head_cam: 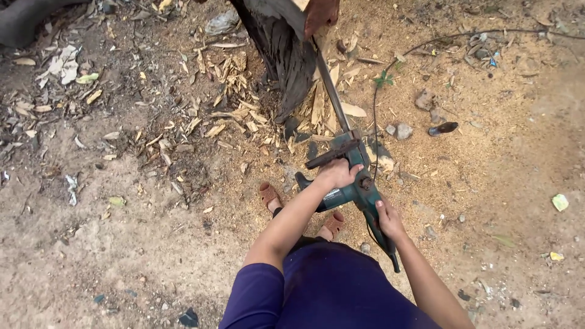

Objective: Cutting a large wooden log using an electric chainsaw.

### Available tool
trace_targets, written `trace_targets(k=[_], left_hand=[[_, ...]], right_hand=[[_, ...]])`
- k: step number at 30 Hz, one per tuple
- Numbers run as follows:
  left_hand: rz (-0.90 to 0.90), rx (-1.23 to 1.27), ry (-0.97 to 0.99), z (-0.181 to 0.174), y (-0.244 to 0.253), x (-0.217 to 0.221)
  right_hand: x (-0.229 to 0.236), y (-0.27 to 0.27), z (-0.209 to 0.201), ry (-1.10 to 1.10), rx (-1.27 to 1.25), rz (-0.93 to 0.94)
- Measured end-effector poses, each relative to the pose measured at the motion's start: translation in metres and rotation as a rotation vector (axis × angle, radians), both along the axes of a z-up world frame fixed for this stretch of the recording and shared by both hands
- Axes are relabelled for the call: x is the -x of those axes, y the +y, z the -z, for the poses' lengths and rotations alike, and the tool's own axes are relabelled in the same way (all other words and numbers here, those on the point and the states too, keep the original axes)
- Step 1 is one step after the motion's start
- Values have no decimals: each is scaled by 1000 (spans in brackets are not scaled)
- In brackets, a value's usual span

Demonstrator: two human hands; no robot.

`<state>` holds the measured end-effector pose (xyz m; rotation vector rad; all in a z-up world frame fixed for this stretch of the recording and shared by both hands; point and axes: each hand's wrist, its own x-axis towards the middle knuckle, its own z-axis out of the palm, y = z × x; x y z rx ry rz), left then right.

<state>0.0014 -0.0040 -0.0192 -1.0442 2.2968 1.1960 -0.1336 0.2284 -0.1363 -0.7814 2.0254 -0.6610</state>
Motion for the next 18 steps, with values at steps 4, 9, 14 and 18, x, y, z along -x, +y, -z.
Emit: trace_targets(k=[4,9,14,18], left_hand=[[13,23,-20,6,-1,1],[2,-2,-7,7,-2,1],[-4,-7,-9,3,-3,2],[-19,-25,5,-32,1,-6]], right_hand=[[10,0,19,-21,-14,9],[21,10,58,-74,27,56],[11,5,22,-74,9,52],[-7,-13,-45,6,-31,-12]])
